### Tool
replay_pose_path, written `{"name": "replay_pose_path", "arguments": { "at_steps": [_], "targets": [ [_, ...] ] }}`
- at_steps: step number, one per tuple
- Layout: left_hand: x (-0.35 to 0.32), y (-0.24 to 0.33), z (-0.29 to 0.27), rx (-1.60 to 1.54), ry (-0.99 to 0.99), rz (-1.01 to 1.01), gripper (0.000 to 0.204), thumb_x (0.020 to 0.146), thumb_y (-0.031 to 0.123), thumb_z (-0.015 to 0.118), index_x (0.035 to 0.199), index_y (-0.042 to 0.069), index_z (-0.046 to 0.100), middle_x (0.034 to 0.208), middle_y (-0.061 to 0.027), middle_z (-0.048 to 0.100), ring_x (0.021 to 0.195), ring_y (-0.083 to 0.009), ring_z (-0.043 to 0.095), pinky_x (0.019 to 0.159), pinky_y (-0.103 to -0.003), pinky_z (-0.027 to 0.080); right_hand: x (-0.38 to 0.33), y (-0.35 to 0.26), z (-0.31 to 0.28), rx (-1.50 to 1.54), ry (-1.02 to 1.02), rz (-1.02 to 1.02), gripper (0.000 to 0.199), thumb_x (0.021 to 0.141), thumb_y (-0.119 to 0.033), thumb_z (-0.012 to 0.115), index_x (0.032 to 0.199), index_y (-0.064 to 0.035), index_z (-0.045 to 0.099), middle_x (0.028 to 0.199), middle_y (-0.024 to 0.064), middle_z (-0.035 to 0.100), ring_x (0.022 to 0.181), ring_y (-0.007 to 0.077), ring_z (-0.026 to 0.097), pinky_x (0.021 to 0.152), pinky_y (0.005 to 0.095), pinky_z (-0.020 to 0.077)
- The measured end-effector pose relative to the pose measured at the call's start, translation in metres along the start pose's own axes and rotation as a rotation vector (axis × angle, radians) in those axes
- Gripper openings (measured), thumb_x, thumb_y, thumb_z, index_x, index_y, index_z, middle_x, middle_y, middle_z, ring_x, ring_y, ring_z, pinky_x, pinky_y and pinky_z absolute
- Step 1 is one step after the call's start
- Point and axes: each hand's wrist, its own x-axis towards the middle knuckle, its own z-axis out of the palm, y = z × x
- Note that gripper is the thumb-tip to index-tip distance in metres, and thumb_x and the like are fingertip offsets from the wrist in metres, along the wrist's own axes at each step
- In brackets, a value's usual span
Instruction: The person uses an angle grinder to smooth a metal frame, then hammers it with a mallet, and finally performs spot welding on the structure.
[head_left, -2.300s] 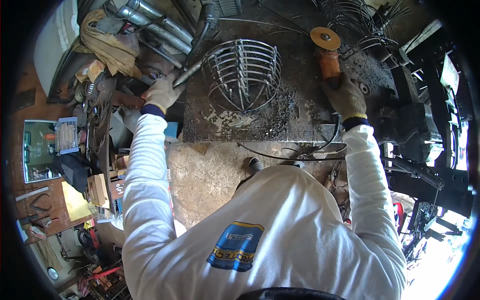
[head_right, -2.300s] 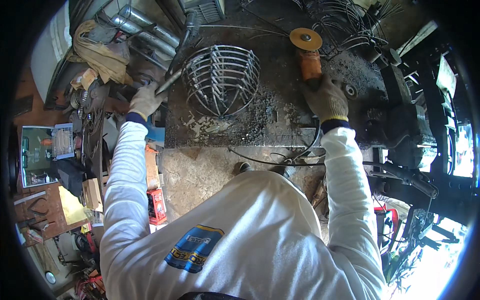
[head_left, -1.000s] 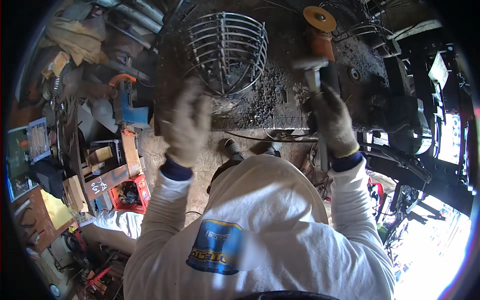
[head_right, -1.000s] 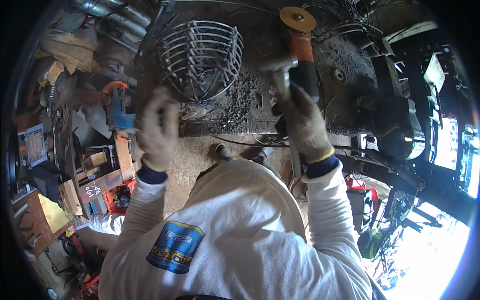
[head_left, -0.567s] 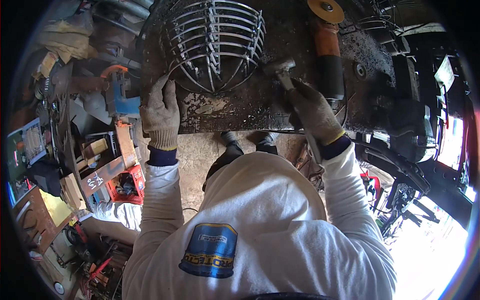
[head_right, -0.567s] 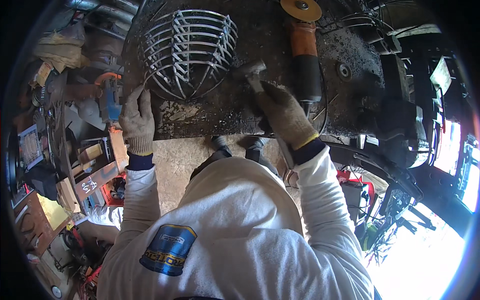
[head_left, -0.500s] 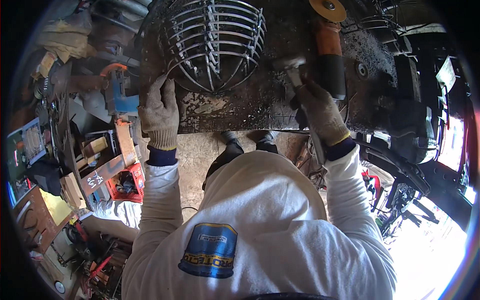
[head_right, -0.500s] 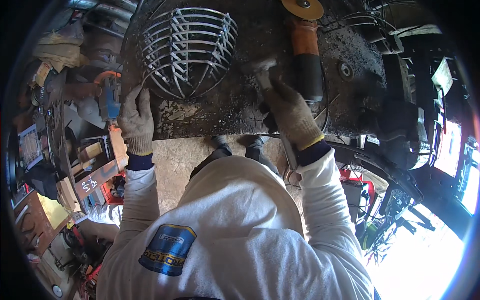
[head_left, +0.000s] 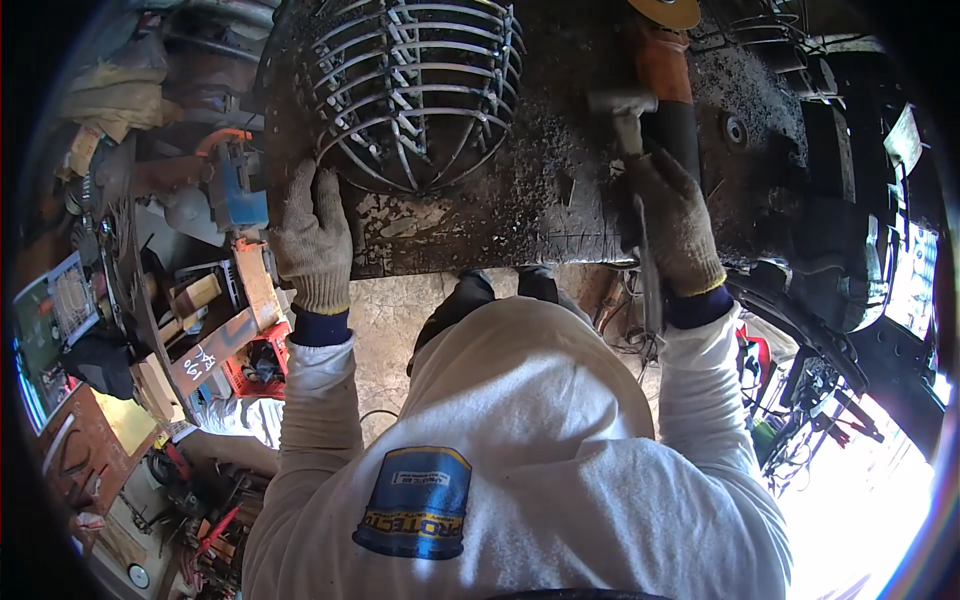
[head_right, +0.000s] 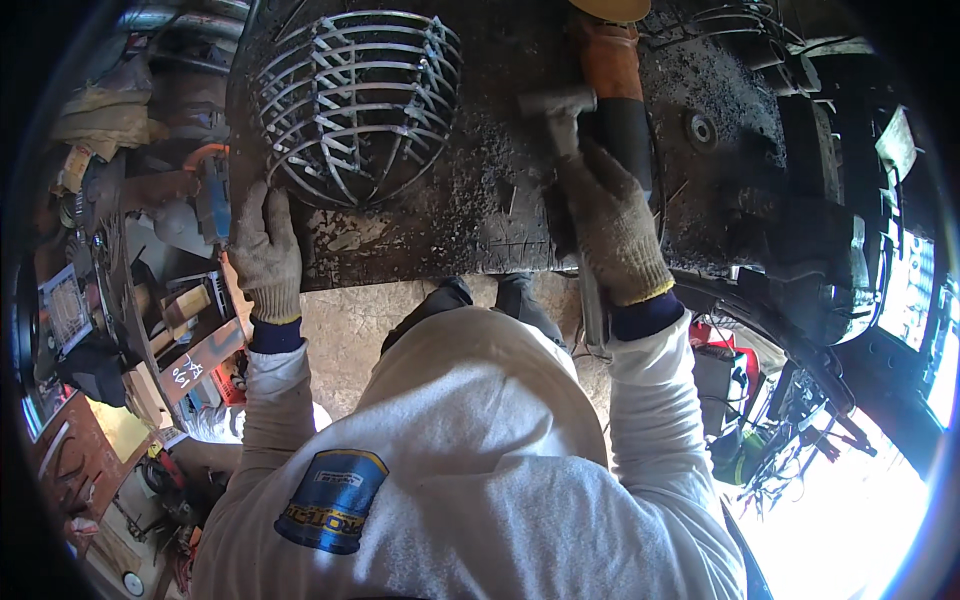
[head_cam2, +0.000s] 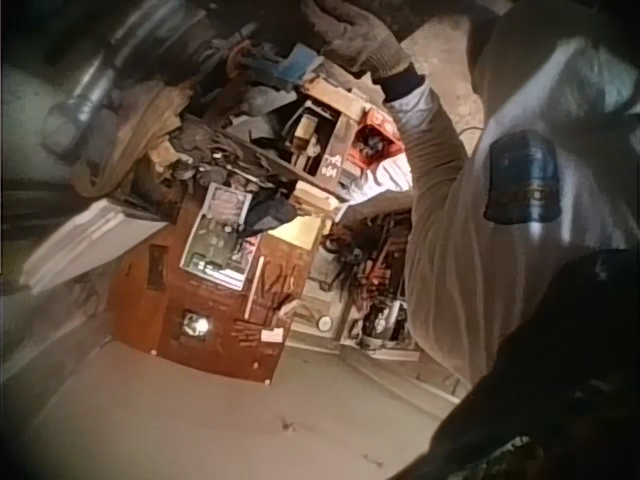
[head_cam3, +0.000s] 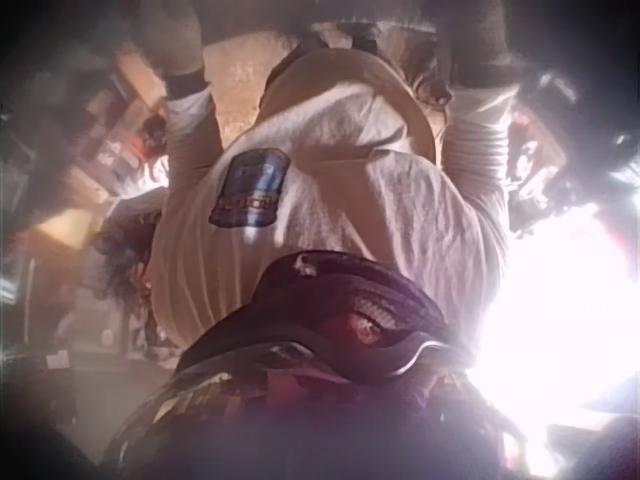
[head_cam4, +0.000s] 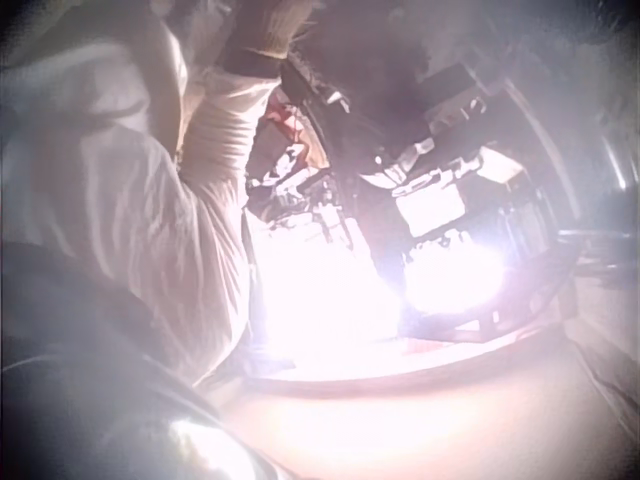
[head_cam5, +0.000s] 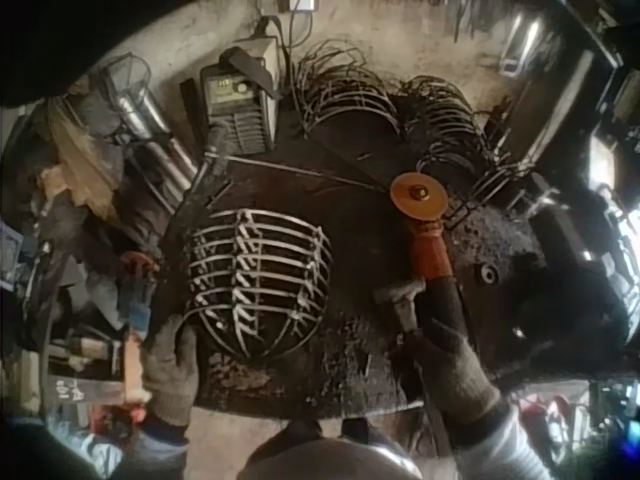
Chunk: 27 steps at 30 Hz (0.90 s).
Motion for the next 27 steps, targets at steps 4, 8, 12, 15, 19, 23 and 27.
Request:
{"name": "replay_pose_path", "arguments": {
  "at_steps": [4, 8, 12, 15, 19, 23, 27],
  "targets": [
    [0.002, 0.000, -0.001, -0.024, 0.000, 0.013, 0.029, 0.096, 0.017, 0.072, 0.118, -0.002, 0.071, 0.117, -0.0207, 0.073, 0.107, -0.0309, 0.071, 0.098, -0.038, 0.053, -0.001, -0.013, 0.025, -0.096, -0.116, -0.003, 0.037, 0.105, -0.029, 0.056, 0.131, -0.0026, 0.061, 0.081, 0.0015, 0.063, 0.058, 0.0082, 0.058, 0.050, 0.0258, 0.0471],
    [-0.001, 0.003, -0.005, 0.049, -0.012, 0.015, 0.029, 0.096, 0.017, 0.072, 0.117, -0.003, 0.071, 0.117, -0.0208, 0.074, 0.108, -0.0317, 0.072, 0.097, -0.038, 0.053, -0.006, 0.005, 0.011, -0.148, -0.178, -0.039, 0.039, 0.106, -0.029, 0.055, 0.134, -0.0011, 0.060, 0.086, 0.0022, 0.066, 0.059, 0.0093, 0.060, 0.054, 0.0266, 0.0500],
    [0.002, 0.006, -0.004, 0.024, 0.002, -0.005, 0.029, 0.095, 0.018, 0.073, 0.116, -0.003, 0.072, 0.117, -0.0210, 0.074, 0.109, -0.0319, 0.072, 0.097, -0.039, 0.054, 0.006, 0.007, -0.002, -0.027, 0.010, -0.141, 0.036, 0.105, -0.027, 0.056, 0.129, -0.0010, 0.062, 0.086, 0.0033, 0.067, 0.063, 0.0092, 0.061, 0.057, 0.0256, 0.0492],
    [0.003, 0.008, -0.003, 0.000, -0.006, -0.007, 0.030, 0.095, 0.018, 0.073, 0.117, -0.003, 0.072, 0.117, -0.0212, 0.074, 0.109, -0.0315, 0.072, 0.097, -0.039, 0.053, 0.003, 0.001, 0.020, 0.059, 0.066, -0.105, 0.033, 0.106, -0.029, 0.057, 0.126, -0.0041, 0.063, 0.078, -0.0005, 0.062, 0.053, 0.0062, 0.054, 0.046, 0.0241, 0.0439],
    [0.001, 0.004, -0.002, -0.016, 0.014, 0.011, 0.031, 0.095, 0.019, 0.073, 0.117, -0.003, 0.072, 0.117, -0.0215, 0.074, 0.108, -0.0317, 0.072, 0.098, -0.040, 0.053, -0.008, 0.007, 0.019, -0.136, -0.166, -0.066, 0.028, 0.106, -0.029, 0.055, 0.115, -0.0047, 0.065, 0.078, 0.0002, 0.063, 0.060, 0.0057, 0.057, 0.049, 0.0238, 0.0445],
    [0.001, 0.007, -0.005, -0.030, -0.020, -0.047, 0.032, 0.095, 0.020, 0.074, 0.117, -0.003, 0.071, 0.117, -0.0214, 0.073, 0.108, -0.0320, 0.072, 0.098, -0.040, 0.053, 0.000, 0.007, -0.001, -0.249, -0.051, -0.253, 0.022, 0.107, -0.018, 0.051, 0.116, -0.0043, 0.065, 0.082, -0.0009, 0.062, 0.064, 0.0064, 0.059, 0.054, 0.0230, 0.0459],
    [0.003, 0.007, -0.005, 0.034, -0.034, -0.011, 0.033, 0.095, 0.021, 0.074, 0.118, -0.003, 0.071, 0.117, -0.0213, 0.073, 0.109, -0.0323, 0.072, 0.098, -0.040, 0.053, 0.000, 0.005, 0.014, 0.124, 0.051, 0.060, 0.019, 0.104, -0.012, 0.053, 0.116, -0.0033, 0.065, 0.089, 0.0036, 0.063, 0.069, 0.0123, 0.063, 0.058, 0.0254, 0.0493]
  ]
}}
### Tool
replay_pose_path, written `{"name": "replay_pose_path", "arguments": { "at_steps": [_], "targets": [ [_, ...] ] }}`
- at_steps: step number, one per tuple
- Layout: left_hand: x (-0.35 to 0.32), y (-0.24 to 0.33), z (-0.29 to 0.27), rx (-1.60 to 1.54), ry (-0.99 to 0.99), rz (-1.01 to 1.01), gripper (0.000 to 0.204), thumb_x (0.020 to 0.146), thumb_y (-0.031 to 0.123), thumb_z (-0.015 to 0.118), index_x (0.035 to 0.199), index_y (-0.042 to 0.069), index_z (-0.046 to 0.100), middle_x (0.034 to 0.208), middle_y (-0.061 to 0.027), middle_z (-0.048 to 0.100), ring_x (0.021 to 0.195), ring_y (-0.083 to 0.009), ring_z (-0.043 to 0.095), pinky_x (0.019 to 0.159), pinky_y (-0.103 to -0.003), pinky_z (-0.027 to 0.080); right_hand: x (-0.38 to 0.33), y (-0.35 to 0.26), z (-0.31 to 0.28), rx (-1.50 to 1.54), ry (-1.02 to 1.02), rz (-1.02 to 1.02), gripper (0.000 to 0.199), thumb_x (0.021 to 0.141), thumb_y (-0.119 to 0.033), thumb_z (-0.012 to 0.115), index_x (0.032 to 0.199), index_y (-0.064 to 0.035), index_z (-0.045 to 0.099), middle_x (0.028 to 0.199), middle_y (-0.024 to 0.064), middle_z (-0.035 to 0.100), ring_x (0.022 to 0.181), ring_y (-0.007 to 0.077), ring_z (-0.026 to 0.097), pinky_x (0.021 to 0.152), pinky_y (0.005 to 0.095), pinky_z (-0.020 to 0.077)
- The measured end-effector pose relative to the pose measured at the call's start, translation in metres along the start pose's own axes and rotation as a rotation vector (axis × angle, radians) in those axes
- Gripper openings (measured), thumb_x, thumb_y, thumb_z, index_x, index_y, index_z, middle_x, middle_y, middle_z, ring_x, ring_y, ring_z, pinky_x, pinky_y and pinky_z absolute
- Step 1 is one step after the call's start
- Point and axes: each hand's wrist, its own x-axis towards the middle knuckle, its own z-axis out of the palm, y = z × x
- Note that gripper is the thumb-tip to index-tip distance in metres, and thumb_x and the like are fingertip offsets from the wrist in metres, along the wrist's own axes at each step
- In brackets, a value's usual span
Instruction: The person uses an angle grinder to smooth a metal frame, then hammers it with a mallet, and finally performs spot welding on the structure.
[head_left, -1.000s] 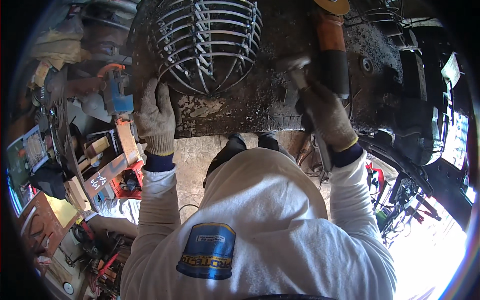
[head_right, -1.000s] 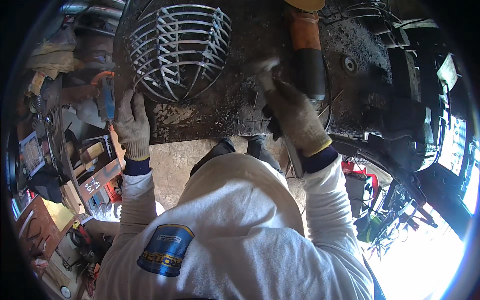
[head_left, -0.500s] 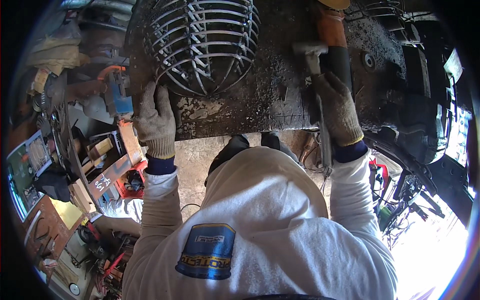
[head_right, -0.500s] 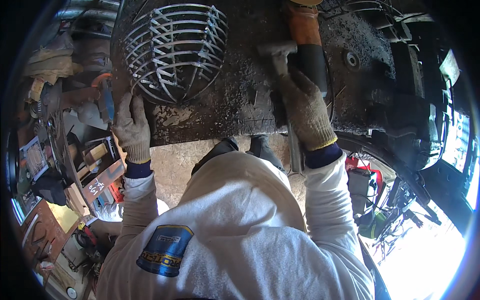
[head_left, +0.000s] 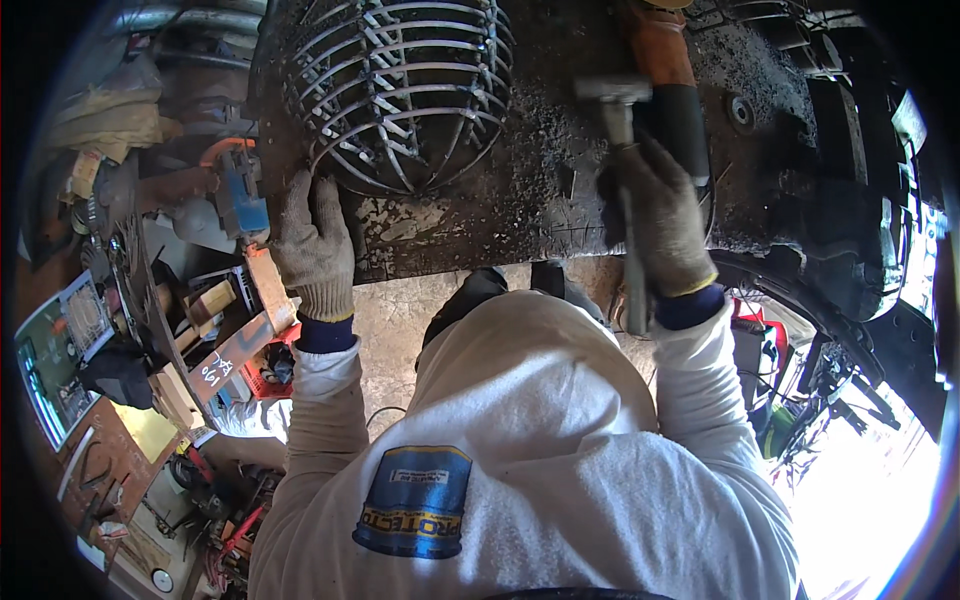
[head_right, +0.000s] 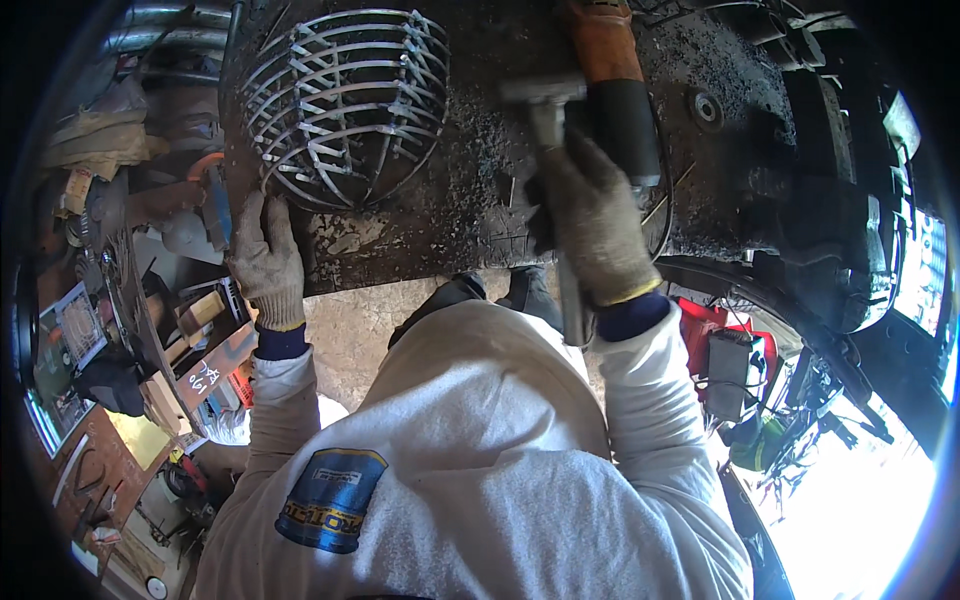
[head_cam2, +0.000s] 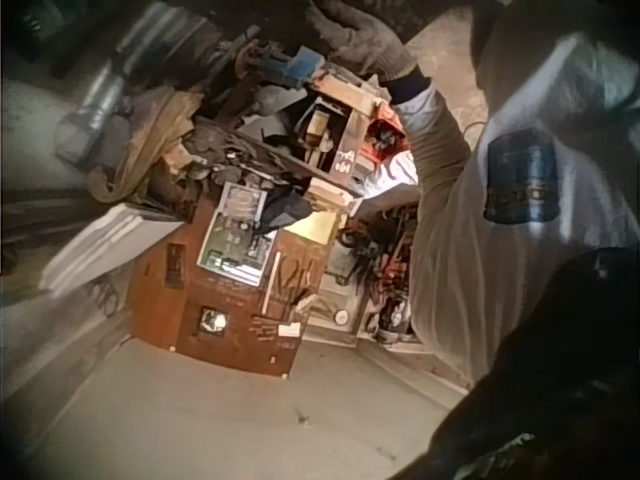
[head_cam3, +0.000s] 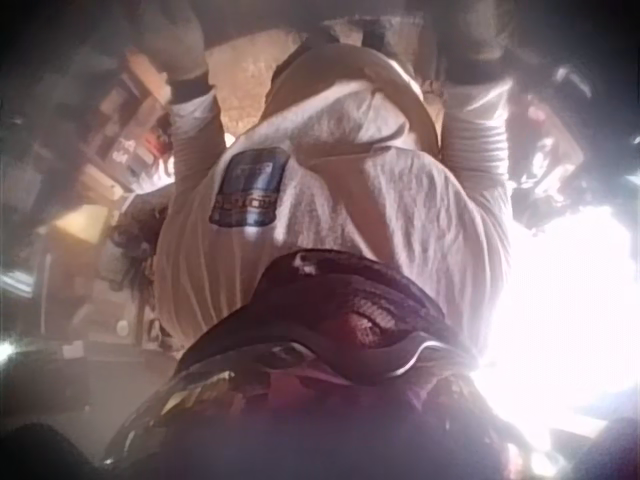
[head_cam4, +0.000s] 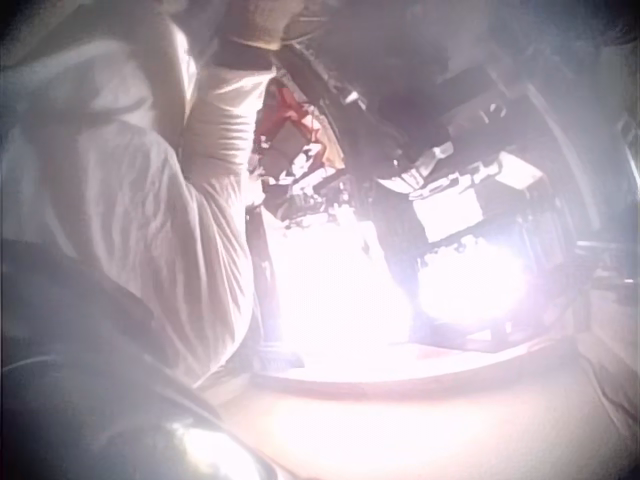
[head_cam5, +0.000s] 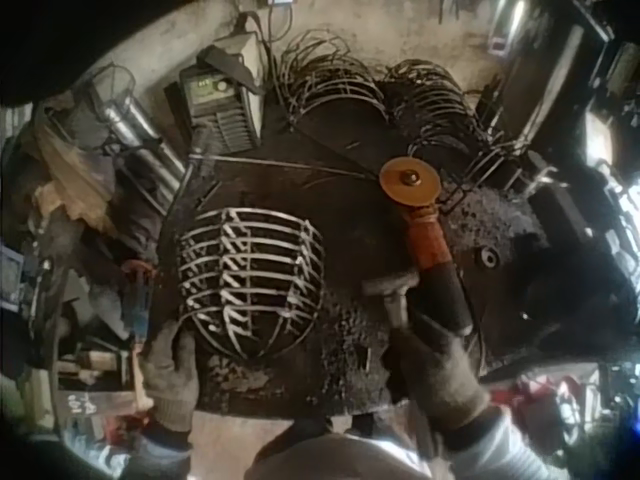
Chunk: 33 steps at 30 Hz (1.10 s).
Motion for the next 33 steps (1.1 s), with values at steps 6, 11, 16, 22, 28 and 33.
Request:
{"name": "replay_pose_path", "arguments": {
  "at_steps": [6, 11, 16, 22, 28, 33],
  "targets": [
    [-0.002, -0.001, 0.000, -0.049, 0.000, -0.031, 0.034, 0.095, 0.021, 0.073, 0.119, -0.003, 0.071, 0.118, -0.0219, 0.073, 0.109, -0.0330, 0.072, 0.098, -0.040, 0.054, 0.008, 0.044, 0.004, -0.947, -0.074, -1.117, 0.011, 0.102, -0.012, 0.058, 0.101, -0.0018, 0.061, 0.088, 0.0098, 0.064, 0.070, 0.0195, 0.066, 0.058, 0.0319, 0.0536],
    [-0.002, 0.000, -0.001, 0.002, -0.013, 0.017, 0.034, 0.095, 0.021, 0.073, 0.120, -0.003, 0.070, 0.119, -0.0217, 0.073, 0.110, -0.0327, 0.071, 0.098, -0.040, 0.053, -0.024, -0.007, 0.011, -0.004, 0.039, -0.121, 0.029, 0.106, -0.034, 0.055, 0.099, -0.0070, 0.062, 0.070, -0.0007, 0.057, 0.049, 0.0075, 0.053, 0.044, 0.0228, 0.0427],
    [0.001, 0.002, -0.001, 0.005, -0.018, 0.028, 0.036, 0.095, 0.022, 0.073, 0.121, -0.002, 0.070, 0.119, -0.0211, 0.073, 0.109, -0.0327, 0.071, 0.098, -0.040, 0.053, -0.002, 0.028, 0.023, -0.265, 0.001, -0.416, 0.024, 0.105, -0.028, 0.056, 0.107, -0.0057, 0.064, 0.081, 0.0054, 0.063, 0.061, 0.0125, 0.060, 0.053, 0.0270, 0.0491],
    [-0.003, 0.001, -0.001, -0.043, -0.047, -0.074, 0.034, 0.097, 0.019, 0.072, 0.120, -0.004, 0.068, 0.121, -0.0212, 0.072, 0.112, -0.0312, 0.071, 0.099, -0.037, 0.053, -0.015, -0.002, 0.006, -0.076, -0.121, -0.037, 0.025, 0.104, -0.024, 0.055, 0.113, -0.0024, 0.064, 0.084, 0.0061, 0.065, 0.061, 0.0134, 0.062, 0.055, 0.0273, 0.0508],
    [0.000, -0.004, 0.002, -0.046, -0.029, 0.022, 0.038, 0.097, 0.023, 0.072, 0.125, -0.002, 0.068, 0.123, -0.0211, 0.071, 0.113, -0.0314, 0.069, 0.101, -0.039, 0.051, 0.016, 0.036, 0.007, -0.386, 0.082, -0.632, 0.029, 0.104, -0.030, 0.056, 0.113, -0.0036, 0.064, 0.078, 0.0024, 0.062, 0.056, 0.0103, 0.059, 0.050, 0.0265, 0.0471],
    [-0.002, -0.002, -0.001, -0.050, -0.033, -0.031, 0.035, 0.097, 0.021, 0.072, 0.122, -0.003, 0.069, 0.118, -0.0202, 0.073, 0.110, -0.0306, 0.071, 0.098, -0.037, 0.053, -0.010, 0.012, 0.015, -0.163, -0.120, -0.081, 0.024, 0.100, -0.023, 0.058, 0.113, -0.0036, 0.064, 0.077, 0.0044, 0.062, 0.061, 0.0118, 0.060, 0.054, 0.0288, 0.0492]
  ]
}}
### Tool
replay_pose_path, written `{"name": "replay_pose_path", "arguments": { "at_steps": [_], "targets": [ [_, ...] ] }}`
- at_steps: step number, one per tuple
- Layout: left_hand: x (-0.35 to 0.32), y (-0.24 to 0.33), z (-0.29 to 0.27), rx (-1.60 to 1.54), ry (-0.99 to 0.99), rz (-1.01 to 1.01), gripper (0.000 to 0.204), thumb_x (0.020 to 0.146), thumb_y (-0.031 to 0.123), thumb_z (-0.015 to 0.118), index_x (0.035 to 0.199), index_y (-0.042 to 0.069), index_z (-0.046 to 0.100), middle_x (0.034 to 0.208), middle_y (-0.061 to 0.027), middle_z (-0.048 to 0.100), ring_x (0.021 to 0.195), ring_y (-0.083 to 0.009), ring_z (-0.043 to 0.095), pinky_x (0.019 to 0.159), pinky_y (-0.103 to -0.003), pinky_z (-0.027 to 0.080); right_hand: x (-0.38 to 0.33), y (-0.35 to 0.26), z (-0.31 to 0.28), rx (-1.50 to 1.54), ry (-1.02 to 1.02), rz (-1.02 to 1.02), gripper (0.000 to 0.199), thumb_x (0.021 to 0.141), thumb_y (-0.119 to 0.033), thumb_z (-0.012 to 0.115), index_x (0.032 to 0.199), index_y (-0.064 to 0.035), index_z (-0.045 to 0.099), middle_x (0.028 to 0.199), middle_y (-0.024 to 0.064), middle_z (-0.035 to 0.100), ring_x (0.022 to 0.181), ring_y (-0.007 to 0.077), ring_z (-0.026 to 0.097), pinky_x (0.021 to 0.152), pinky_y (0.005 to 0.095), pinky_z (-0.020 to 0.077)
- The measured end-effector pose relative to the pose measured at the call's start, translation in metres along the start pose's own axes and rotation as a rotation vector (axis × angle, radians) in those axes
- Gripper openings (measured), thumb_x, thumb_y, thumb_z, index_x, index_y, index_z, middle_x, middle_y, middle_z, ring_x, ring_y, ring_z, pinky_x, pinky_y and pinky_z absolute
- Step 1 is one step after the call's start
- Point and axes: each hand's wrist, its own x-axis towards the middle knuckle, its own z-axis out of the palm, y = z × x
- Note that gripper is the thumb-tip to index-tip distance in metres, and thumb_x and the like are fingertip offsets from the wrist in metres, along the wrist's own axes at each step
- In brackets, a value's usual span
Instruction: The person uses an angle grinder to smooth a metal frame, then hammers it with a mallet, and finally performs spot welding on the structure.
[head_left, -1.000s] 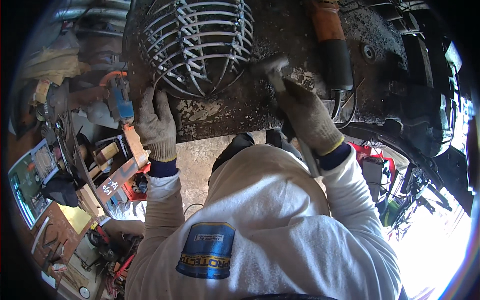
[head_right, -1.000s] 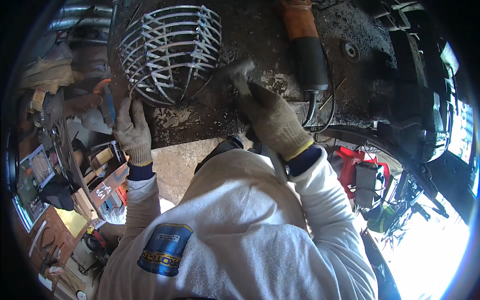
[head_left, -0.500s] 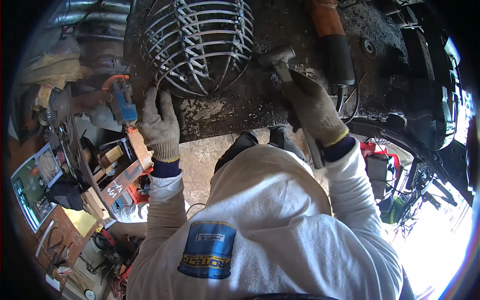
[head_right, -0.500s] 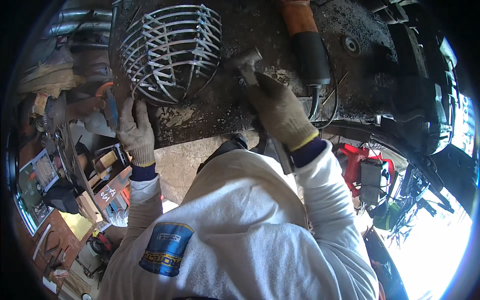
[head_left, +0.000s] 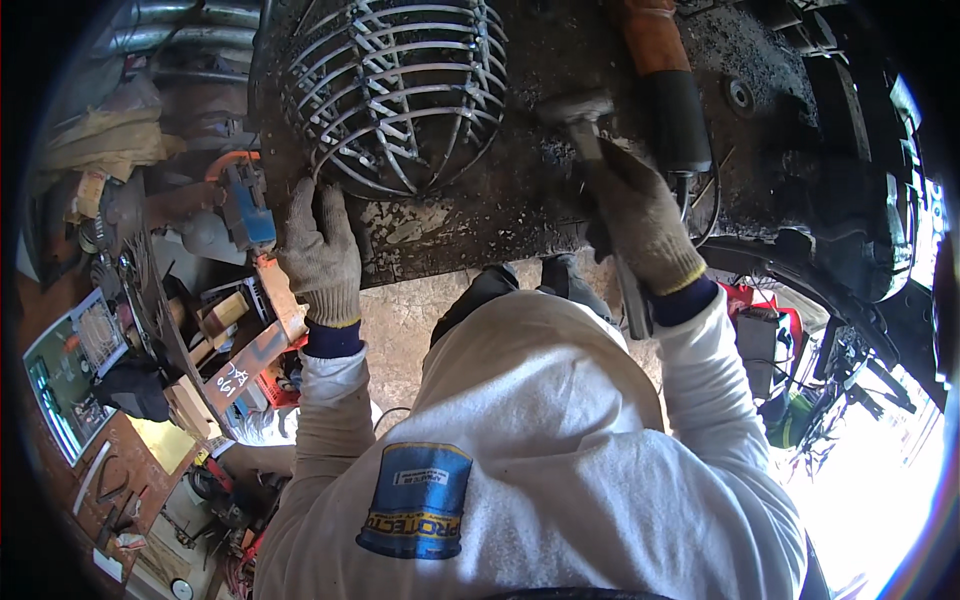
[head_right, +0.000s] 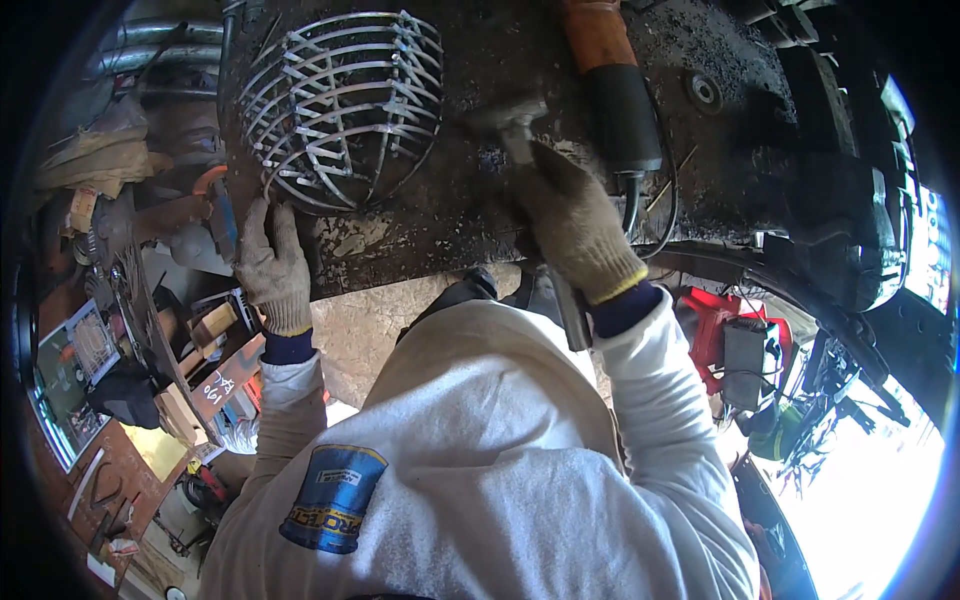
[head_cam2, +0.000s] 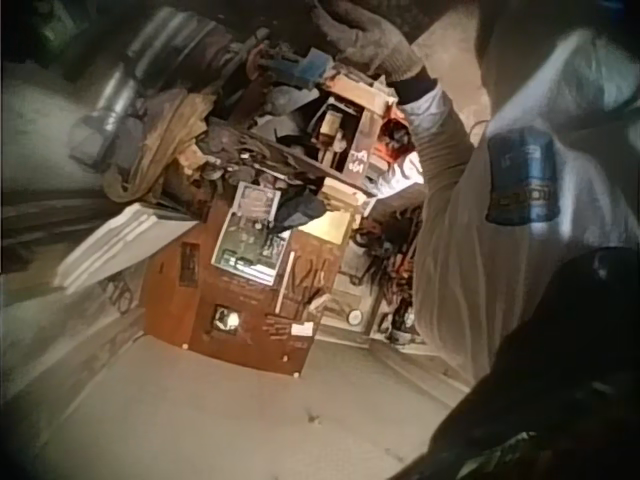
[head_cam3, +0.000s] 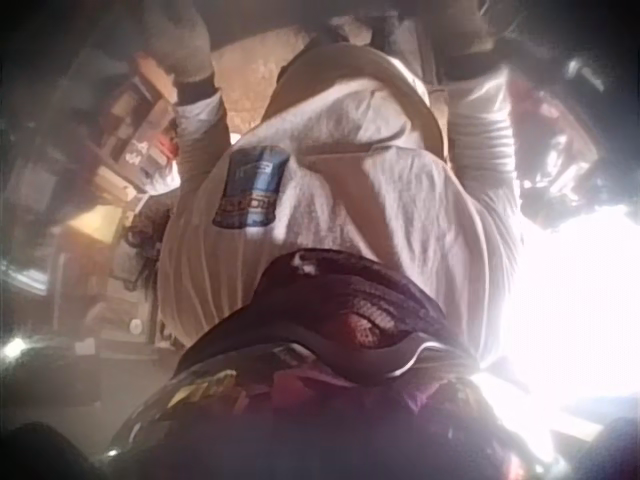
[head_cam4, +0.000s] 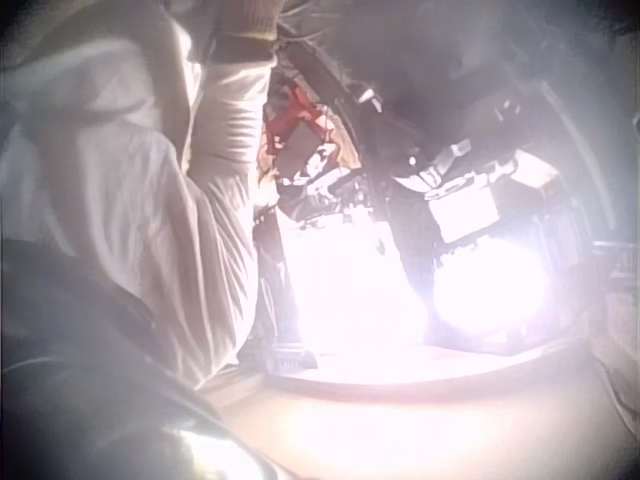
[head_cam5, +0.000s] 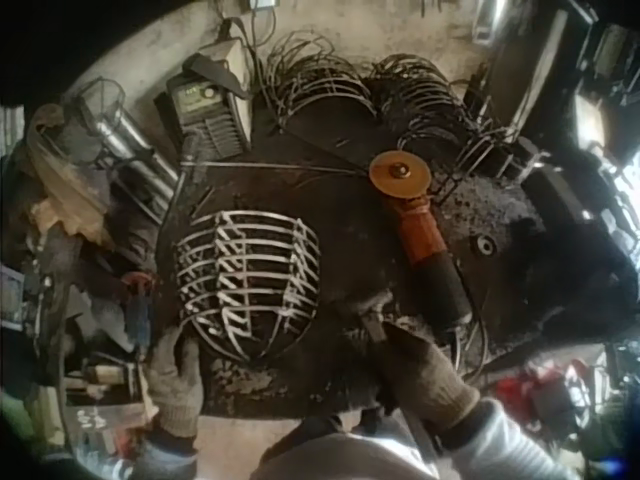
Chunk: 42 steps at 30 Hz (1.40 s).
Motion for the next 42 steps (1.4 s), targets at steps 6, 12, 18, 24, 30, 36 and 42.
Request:
{"name": "replay_pose_path", "arguments": {
  "at_steps": [6, 12, 18, 24, 30, 36, 42],
  "targets": [
    [0.002, 0.001, 0.001, -0.036, -0.005, 0.013, 0.036, 0.097, 0.022, 0.072, 0.123, -0.003, 0.068, 0.121, -0.0202, 0.073, 0.111, -0.0305, 0.071, 0.099, -0.037, 0.053, -0.007, -0.002, -0.012, 0.185, 0.069, 0.013, 0.040, 0.104, -0.027, 0.056, 0.135, -0.0012, 0.055, 0.077, 0.0024, 0.061, 0.049, 0.0091, 0.054, 0.041, 0.0256, 0.0434],
    [0.001, -0.001, 0.000, 0.002, -0.019, 0.021, 0.037, 0.096, 0.020, 0.073, 0.125, -0.002, 0.067, 0.122, -0.0197, 0.072, 0.111, -0.0301, 0.070, 0.099, -0.037, 0.052, -0.011, 0.017, -0.005, 0.198, 0.129, -0.018, 0.037, 0.104, -0.028, 0.055, 0.126, 0.0003, 0.058, 0.076, 0.0027, 0.062, 0.049, 0.0088, 0.054, 0.043, 0.0249, 0.0445],
    [0.003, 0.004, -0.002, -0.007, -0.052, 0.057, 0.037, 0.095, 0.018, 0.074, 0.124, -0.003, 0.066, 0.122, -0.0208, 0.071, 0.111, -0.0318, 0.070, 0.099, -0.038, 0.052, -0.005, 0.025, -0.004, 0.114, 0.055, -0.013, 0.036, 0.102, -0.024, 0.057, 0.124, 0.0032, 0.062, 0.090, 0.0085, 0.068, 0.078, 0.0142, 0.064, 0.069, 0.0299, 0.0510],
    [0.006, 0.007, -0.003, -0.055, -0.088, 0.069, 0.033, 0.096, 0.014, 0.070, 0.124, -0.003, 0.066, 0.121, -0.0195, 0.071, 0.111, -0.0316, 0.068, 0.100, -0.039, 0.050, 0.004, 0.035, 0.001, -0.154, 0.033, -0.297, 0.034, 0.100, -0.022, 0.055, 0.124, -0.0002, 0.064, 0.114, 0.0211, 0.068, 0.099, 0.0326, 0.068, 0.088, 0.0386, 0.0524],
    [0.008, 0.013, -0.006, -0.044, -0.144, 0.049, 0.032, 0.096, 0.011, 0.066, 0.126, -0.002, 0.065, 0.122, -0.0179, 0.070, 0.112, -0.0295, 0.065, 0.102, -0.039, 0.047, -0.014, 0.028, 0.004, -0.078, -0.066, -0.213, 0.043, 0.099, -0.022, 0.058, 0.136, -0.0001, 0.057, 0.112, 0.0199, 0.069, 0.091, 0.0267, 0.071, 0.079, 0.0384, 0.0551],
    [0.006, 0.006, -0.003, 0.034, -0.125, 0.056, 0.033, 0.097, 0.011, 0.066, 0.127, -0.002, 0.065, 0.124, -0.0177, 0.069, 0.114, -0.0288, 0.064, 0.103, -0.039, 0.047, -0.024, 0.031, -0.006, 0.293, -0.186, 0.015, 0.053, 0.101, -0.020, 0.057, 0.150, -0.0025, 0.046, 0.091, 0.0071, 0.067, 0.063, 0.0100, 0.062, 0.057, 0.0272, 0.0522],
    [0.005, 0.008, -0.002, -0.008, -0.114, 0.007, 0.031, 0.097, 0.013, 0.068, 0.124, -0.002, 0.067, 0.121, -0.0169, 0.070, 0.111, -0.0275, 0.065, 0.101, -0.038, 0.048, -0.028, 0.032, -0.017, 0.362, -0.271, 0.212, 0.064, 0.103, -0.020, 0.051, 0.162, -0.0078, 0.029, 0.085, 0.0039, 0.063, 0.060, 0.0089, 0.059, 0.052, 0.0257, 0.0505]
  ]
}}
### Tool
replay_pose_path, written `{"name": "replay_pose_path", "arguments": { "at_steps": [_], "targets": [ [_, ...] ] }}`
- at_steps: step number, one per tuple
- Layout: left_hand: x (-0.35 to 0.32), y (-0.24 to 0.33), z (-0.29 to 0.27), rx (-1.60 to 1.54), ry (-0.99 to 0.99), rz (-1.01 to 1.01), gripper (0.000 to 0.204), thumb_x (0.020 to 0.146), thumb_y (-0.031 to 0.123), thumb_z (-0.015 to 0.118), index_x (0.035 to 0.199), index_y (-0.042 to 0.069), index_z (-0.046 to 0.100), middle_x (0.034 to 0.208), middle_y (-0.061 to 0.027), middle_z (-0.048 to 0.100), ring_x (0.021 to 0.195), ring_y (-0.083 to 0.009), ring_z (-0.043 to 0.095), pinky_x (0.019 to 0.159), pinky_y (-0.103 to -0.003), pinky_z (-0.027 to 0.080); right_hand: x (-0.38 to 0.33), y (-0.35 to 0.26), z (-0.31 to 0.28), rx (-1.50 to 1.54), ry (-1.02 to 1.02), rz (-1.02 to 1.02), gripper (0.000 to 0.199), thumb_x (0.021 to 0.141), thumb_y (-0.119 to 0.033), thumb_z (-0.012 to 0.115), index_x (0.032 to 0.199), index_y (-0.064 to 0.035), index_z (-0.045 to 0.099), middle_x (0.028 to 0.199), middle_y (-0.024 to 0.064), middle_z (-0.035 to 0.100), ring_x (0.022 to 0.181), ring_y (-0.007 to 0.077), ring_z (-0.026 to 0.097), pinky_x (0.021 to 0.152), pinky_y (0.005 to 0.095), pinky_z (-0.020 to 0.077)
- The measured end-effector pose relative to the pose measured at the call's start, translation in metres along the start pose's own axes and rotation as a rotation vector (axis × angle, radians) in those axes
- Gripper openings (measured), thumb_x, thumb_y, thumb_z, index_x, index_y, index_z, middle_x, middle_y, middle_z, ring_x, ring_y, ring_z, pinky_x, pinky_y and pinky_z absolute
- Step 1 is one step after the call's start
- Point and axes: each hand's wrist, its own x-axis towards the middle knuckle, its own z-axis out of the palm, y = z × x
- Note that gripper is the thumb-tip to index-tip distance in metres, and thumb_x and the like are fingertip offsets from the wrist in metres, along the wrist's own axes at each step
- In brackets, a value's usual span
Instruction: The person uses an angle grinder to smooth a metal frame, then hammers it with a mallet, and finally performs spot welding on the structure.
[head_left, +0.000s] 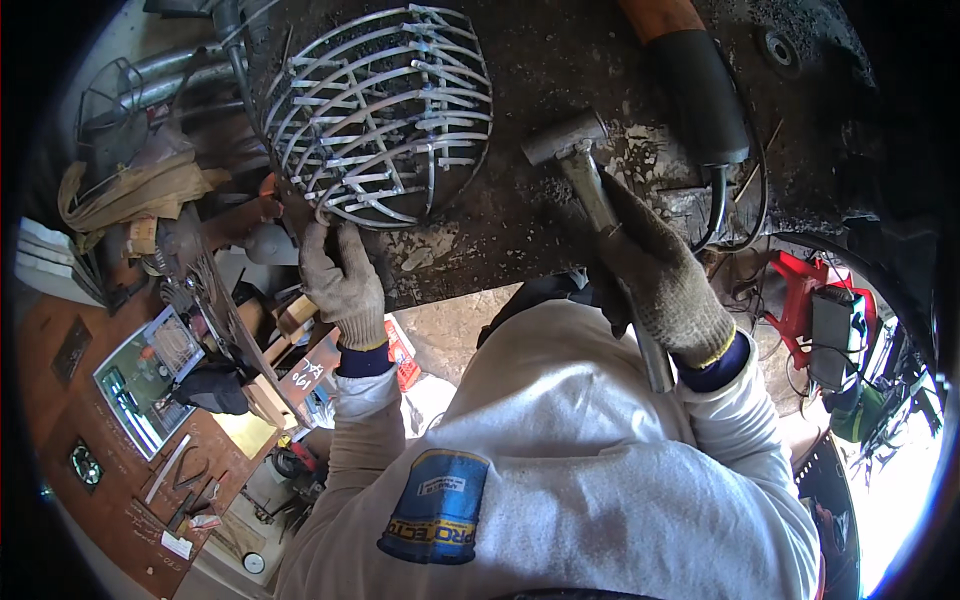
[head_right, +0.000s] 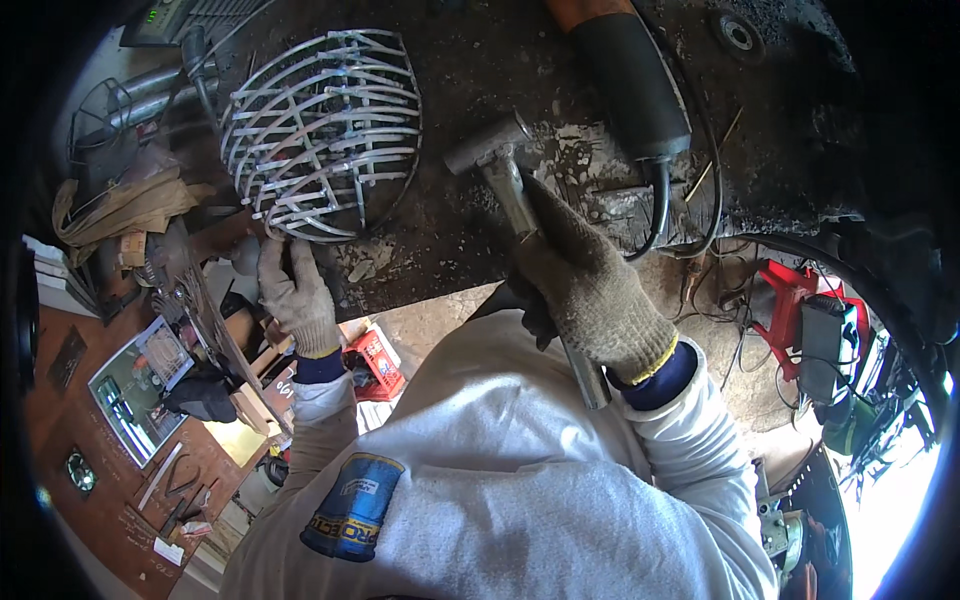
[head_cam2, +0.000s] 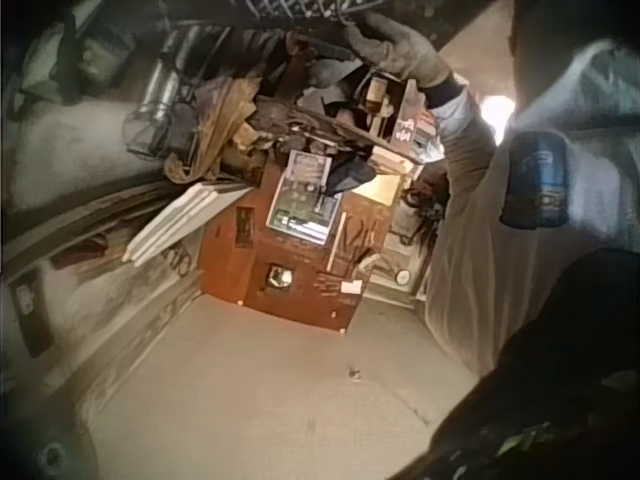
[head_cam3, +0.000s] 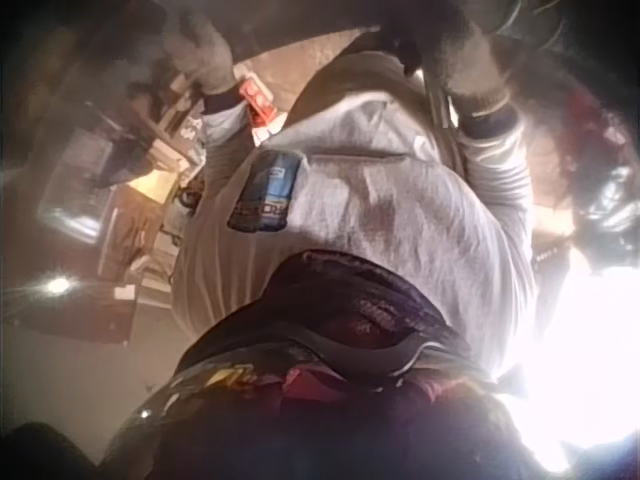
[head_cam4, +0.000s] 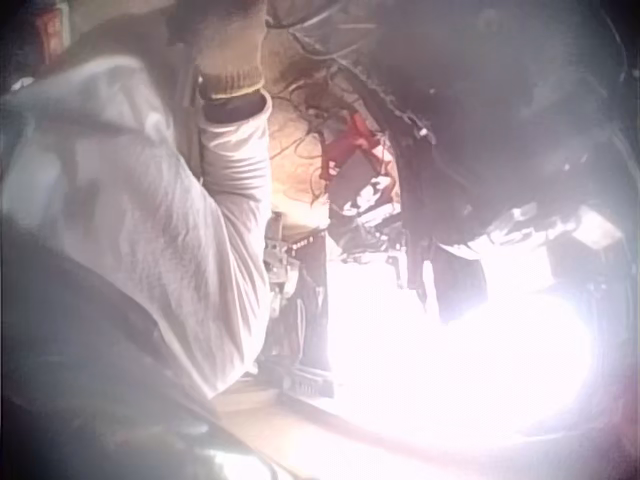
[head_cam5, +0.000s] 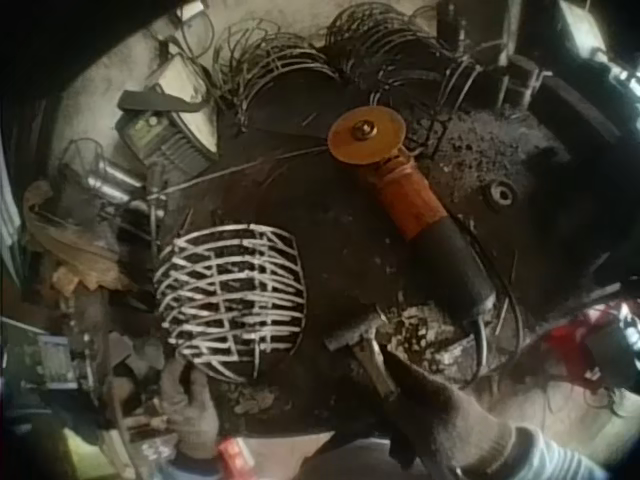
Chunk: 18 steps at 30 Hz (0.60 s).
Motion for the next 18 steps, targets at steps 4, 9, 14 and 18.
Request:
{"name": "replay_pose_path", "arguments": {
  "at_steps": [4, 9, 14, 18],
  "targets": [
    [0.001, 0.002, 0.000, 0.034, 0.036, 0.066, 0.028, 0.096, 0.012, 0.067, 0.119, -0.002, 0.067, 0.113, -0.0193, 0.071, 0.102, -0.0317, 0.067, 0.094, -0.040, 0.051, 0.006, -0.016, 0.005, -0.008, 0.002, -0.050, 0.060, 0.105, -0.014, 0.049, 0.161, -0.0058, 0.028, 0.082, 0.0022, 0.061, 0.052, 0.0068, 0.053, 0.045, 0.0210, 0.0439],
    [0.000, 0.000, 0.004, -0.049, 0.067, 0.067, 0.026, 0.094, 0.009, 0.068, 0.117, -0.004, 0.067, 0.112, -0.0186, 0.071, 0.103, -0.0304, 0.068, 0.094, -0.038, 0.051, 0.010, -0.028, 0.006, 0.147, 0.128, -0.237, 0.063, 0.103, -0.015, 0.057, 0.160, -0.0063, 0.032, 0.092, 0.0036, 0.066, 0.070, 0.0075, 0.061, 0.064, 0.0253, 0.0539],
    [0.006, 0.008, 0.003, -0.035, 0.015, 0.049, 0.026, 0.095, 0.008, 0.068, 0.118, -0.004, 0.067, 0.112, -0.0189, 0.071, 0.104, -0.0306, 0.068, 0.095, -0.038, 0.051, 0.023, -0.016, 0.012, 0.127, 0.048, -0.245, 0.058, 0.103, -0.018, 0.058, 0.157, -0.0059, 0.039, 0.092, 0.0035, 0.066, 0.069, 0.0061, 0.059, 0.061, 0.0251, 0.0510],
    [-0.003, -0.002, 0.003, -0.009, 0.066, 0.050, 0.026, 0.095, 0.008, 0.068, 0.118, -0.004, 0.067, 0.112, -0.0192, 0.071, 0.104, -0.0306, 0.068, 0.096, -0.038, 0.051, 0.005, -0.048, -0.002, -0.025, 0.151, -0.128, 0.056, 0.104, -0.021, 0.055, 0.157, -0.0060, 0.040, 0.082, 0.0014, 0.062, 0.061, 0.0057, 0.055, 0.052, 0.0237, 0.0466]
  ]
}}
